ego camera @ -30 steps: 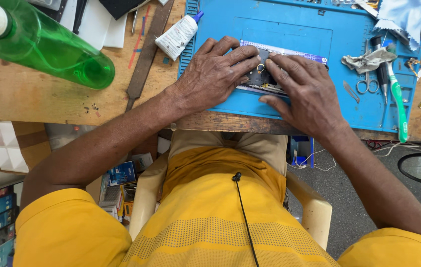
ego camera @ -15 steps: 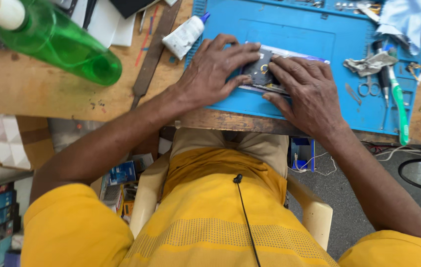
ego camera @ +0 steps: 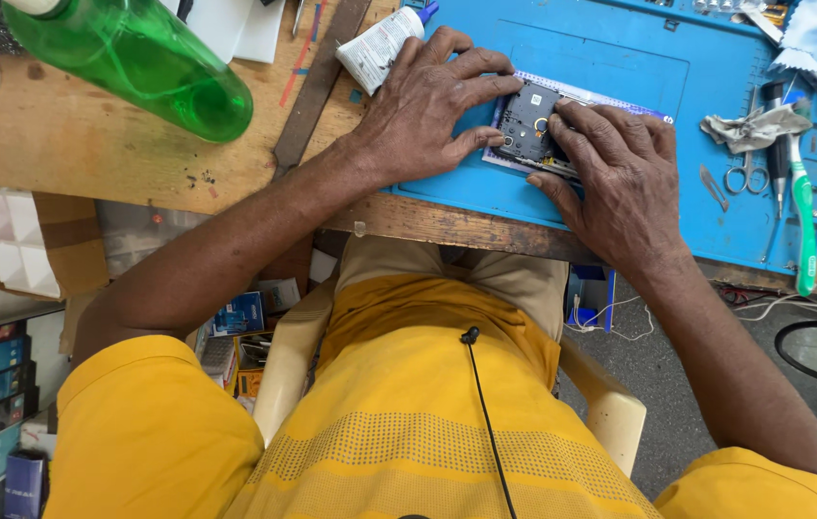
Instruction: The person disassembles a smartphone, removes the battery, applies adhesive to the battery compartment, and reassembles the device by placing the battery and internal components back into the chassis. The work is performed on a cluttered workbench with various tools and parts visible.
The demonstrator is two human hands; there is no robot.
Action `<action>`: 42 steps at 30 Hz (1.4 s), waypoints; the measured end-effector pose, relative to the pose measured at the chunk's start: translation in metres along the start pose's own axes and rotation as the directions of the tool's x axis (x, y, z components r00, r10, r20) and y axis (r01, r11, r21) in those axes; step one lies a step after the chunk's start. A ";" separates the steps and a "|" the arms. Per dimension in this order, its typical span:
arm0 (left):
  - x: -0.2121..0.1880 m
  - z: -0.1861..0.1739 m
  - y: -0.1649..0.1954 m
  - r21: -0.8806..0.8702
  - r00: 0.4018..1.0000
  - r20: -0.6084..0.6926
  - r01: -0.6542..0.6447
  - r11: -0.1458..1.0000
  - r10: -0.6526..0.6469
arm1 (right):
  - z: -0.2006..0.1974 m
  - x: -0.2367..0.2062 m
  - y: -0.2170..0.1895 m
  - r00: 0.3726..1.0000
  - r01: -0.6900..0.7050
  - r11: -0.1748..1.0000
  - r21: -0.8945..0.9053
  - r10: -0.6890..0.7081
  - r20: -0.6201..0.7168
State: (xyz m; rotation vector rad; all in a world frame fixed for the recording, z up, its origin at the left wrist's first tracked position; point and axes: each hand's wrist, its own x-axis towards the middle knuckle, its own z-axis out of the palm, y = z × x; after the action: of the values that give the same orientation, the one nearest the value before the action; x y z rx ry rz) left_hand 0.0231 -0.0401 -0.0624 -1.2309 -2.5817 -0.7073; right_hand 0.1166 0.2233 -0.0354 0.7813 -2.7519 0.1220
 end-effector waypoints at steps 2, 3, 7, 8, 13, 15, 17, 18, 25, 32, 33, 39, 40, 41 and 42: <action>-0.003 -0.001 -0.001 0.004 0.998 -0.042 -0.047 0.999 0.047 | 0.001 -0.001 0.000 1.000 0.004 1.000 0.004 -0.004 -0.008; -0.006 -0.001 0.000 -0.019 0.999 -0.023 -0.026 0.999 0.025 | 0.001 -0.002 0.001 1.000 0.004 1.000 -0.005 -0.004 -0.004; -0.015 -0.002 0.010 0.048 0.994 0.011 -0.108 0.993 0.107 | -0.003 -0.006 0.003 1.000 -0.010 1.000 0.015 0.010 0.000; -0.016 -0.001 0.015 0.101 0.986 0.006 -0.168 0.981 0.168 | -0.004 -0.007 0.005 1.000 -0.011 1.000 0.013 0.011 -0.001; -0.024 -0.012 0.034 0.103 0.985 0.092 -0.158 0.982 0.149 | -0.005 -0.011 0.004 0.999 -0.019 0.999 0.029 0.018 0.035; -0.022 -0.016 0.037 0.152 0.982 0.109 -0.169 0.974 0.153 | -0.003 -0.014 -0.001 0.998 -0.018 1.000 0.008 0.018 0.052; -0.021 -0.017 0.038 0.181 0.979 0.133 -0.175 0.968 0.152 | -0.001 -0.018 -0.005 0.998 -0.008 1.000 -0.028 0.010 0.066; -0.021 -0.017 0.038 0.173 0.978 0.138 -0.180 0.968 0.157 | 0.000 -0.019 -0.006 0.997 0.000 0.998 -0.056 0.005 0.075; -0.018 -0.022 0.032 0.135 0.961 0.214 -0.209 0.969 0.178 | 0.001 -0.012 -0.008 0.998 -0.007 0.999 0.041 0.004 0.070; -0.003 -0.036 0.046 0.074 0.967 0.177 -0.197 0.978 0.182 | -0.031 -0.012 0.048 0.944 -0.177 0.901 0.396 0.270 -0.192; 0.000 -0.035 0.046 0.076 0.971 0.157 -0.195 0.978 0.182 | -0.038 -0.012 0.071 0.911 -0.219 0.906 0.361 0.323 -0.256; 0.010 -0.021 0.044 -0.018 0.972 0.171 -0.162 0.987 0.163 | -0.051 0.015 0.202 0.827 -0.437 0.892 0.117 0.449 -0.339; 0.010 -0.020 0.043 -0.032 0.973 0.160 -0.164 0.986 0.167 | -0.046 0.025 0.211 0.859 -0.400 0.915 0.049 0.393 -0.329; 0.009 -0.020 0.043 -0.045 0.975 0.148 -0.163 0.986 0.168 | -0.041 0.035 0.217 0.889 -0.358 0.934 -0.018 0.335 -0.312; 0.009 -0.020 0.043 -0.058 0.977 0.133 -0.161 0.985 0.167 | -0.037 0.045 0.221 0.922 -0.301 0.951 -0.079 0.268 -0.281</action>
State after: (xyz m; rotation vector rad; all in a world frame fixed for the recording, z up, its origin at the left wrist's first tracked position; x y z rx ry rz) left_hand 0.0502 -0.0207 -0.0274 -1.5381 -2.5436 -0.6754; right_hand -0.0276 0.3938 0.0120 0.3013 -2.5665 0.1087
